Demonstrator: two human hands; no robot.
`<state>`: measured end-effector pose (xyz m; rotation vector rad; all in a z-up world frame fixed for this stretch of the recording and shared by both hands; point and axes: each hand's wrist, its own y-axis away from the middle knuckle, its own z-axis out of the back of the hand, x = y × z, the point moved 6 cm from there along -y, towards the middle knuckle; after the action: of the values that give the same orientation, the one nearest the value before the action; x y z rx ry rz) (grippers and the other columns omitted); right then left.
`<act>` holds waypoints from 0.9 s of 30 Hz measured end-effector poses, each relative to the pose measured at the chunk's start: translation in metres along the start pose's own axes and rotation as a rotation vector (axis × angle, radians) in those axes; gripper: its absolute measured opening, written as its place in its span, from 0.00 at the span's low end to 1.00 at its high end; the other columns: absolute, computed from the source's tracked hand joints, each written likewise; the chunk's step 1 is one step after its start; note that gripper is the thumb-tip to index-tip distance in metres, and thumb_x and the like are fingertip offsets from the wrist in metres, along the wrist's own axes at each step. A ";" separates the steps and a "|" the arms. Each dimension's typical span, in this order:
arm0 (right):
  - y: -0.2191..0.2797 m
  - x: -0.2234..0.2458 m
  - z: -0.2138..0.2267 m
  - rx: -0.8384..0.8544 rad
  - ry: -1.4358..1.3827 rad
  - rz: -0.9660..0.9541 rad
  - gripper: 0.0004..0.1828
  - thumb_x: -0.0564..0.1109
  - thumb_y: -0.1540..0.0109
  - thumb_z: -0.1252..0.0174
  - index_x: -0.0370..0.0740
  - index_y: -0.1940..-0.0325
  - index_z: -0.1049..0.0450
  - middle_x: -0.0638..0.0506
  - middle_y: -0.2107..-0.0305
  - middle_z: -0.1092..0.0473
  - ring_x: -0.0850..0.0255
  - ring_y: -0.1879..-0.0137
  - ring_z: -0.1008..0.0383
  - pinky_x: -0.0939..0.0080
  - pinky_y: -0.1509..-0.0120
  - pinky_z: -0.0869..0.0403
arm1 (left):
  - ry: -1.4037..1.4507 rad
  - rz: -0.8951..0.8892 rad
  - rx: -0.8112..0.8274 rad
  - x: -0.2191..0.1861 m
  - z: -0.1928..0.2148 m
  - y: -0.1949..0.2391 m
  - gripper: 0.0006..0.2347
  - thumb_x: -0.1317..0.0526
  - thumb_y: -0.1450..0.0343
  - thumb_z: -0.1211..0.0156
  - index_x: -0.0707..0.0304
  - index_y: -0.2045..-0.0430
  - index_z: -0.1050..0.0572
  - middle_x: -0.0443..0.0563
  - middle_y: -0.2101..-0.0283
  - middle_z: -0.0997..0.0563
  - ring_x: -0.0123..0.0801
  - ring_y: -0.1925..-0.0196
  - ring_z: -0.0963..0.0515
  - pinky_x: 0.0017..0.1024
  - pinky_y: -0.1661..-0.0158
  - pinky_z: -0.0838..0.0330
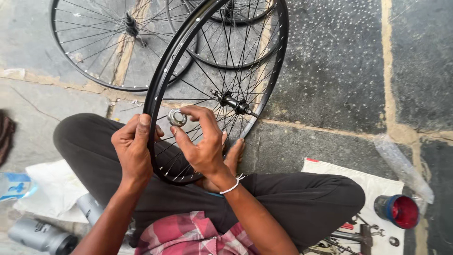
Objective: The person sits on the ground and uses a small metal tool to tighten or adjust the nipples on the rim of a bicycle wheel. They rotate the wheel to access different spokes and continue the adjustment process around the circumference of the rim.
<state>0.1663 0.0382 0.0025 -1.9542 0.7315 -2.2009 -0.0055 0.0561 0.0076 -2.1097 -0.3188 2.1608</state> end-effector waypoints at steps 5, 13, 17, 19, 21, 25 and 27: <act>-0.001 -0.004 -0.010 0.082 0.001 0.102 0.19 0.41 0.36 0.34 0.40 0.40 0.24 0.45 0.47 0.26 0.55 0.37 0.28 0.55 0.29 0.28 | 0.093 0.020 -0.036 0.010 0.006 0.000 0.13 0.57 0.21 0.40 0.70 0.68 0.26 0.49 0.71 0.23 0.24 0.69 0.25 0.23 0.65 0.31; -0.024 -0.016 -0.015 0.470 -0.367 0.002 0.25 0.42 0.38 0.39 0.39 0.36 0.28 0.49 0.44 0.28 0.56 0.38 0.29 0.58 0.36 0.28 | 0.166 0.067 -0.063 0.014 0.006 -0.006 0.13 0.56 0.24 0.35 0.70 0.61 0.26 0.48 0.67 0.22 0.24 0.68 0.22 0.21 0.64 0.27; -0.007 -0.032 -0.022 0.378 -0.422 -0.091 0.15 0.40 0.34 0.37 0.38 0.43 0.25 0.50 0.48 0.27 0.59 0.41 0.26 0.60 0.39 0.27 | 0.154 0.083 -0.047 0.009 0.007 -0.002 0.12 0.56 0.25 0.36 0.70 0.61 0.25 0.48 0.66 0.21 0.23 0.67 0.23 0.20 0.63 0.29; -0.007 -0.031 -0.028 0.266 -0.256 -0.047 0.17 0.39 0.36 0.37 0.38 0.42 0.27 0.52 0.49 0.27 0.61 0.43 0.26 0.62 0.40 0.28 | 0.170 0.049 -0.002 0.005 0.002 -0.005 0.12 0.57 0.24 0.36 0.70 0.59 0.24 0.48 0.65 0.20 0.23 0.65 0.23 0.20 0.61 0.29; -0.009 -0.017 -0.033 0.145 0.058 0.100 0.24 0.38 0.38 0.39 0.38 0.36 0.30 0.54 0.50 0.28 0.63 0.43 0.27 0.63 0.36 0.27 | 0.185 0.001 0.016 0.002 -0.002 -0.001 0.13 0.57 0.24 0.36 0.70 0.56 0.23 0.47 0.62 0.20 0.22 0.62 0.23 0.21 0.58 0.28; -0.016 -0.016 -0.031 0.309 -0.296 -0.149 0.25 0.36 0.42 0.37 0.37 0.39 0.28 0.47 0.53 0.28 0.56 0.52 0.27 0.61 0.51 0.27 | 0.145 0.034 -0.047 0.014 0.005 -0.001 0.12 0.59 0.21 0.35 0.74 0.60 0.25 0.48 0.65 0.21 0.23 0.64 0.25 0.22 0.59 0.31; -0.009 -0.001 -0.016 0.304 -0.391 -0.001 0.22 0.35 0.39 0.37 0.35 0.40 0.28 0.45 0.46 0.28 0.54 0.42 0.26 0.59 0.43 0.27 | 0.123 0.077 -0.071 0.017 0.009 0.001 0.12 0.60 0.22 0.35 0.75 0.60 0.25 0.49 0.68 0.21 0.24 0.67 0.25 0.22 0.62 0.32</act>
<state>0.1533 0.0512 0.0048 -2.1183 0.3185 -1.7212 -0.0153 0.0586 -0.0093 -2.3185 -0.3124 2.0767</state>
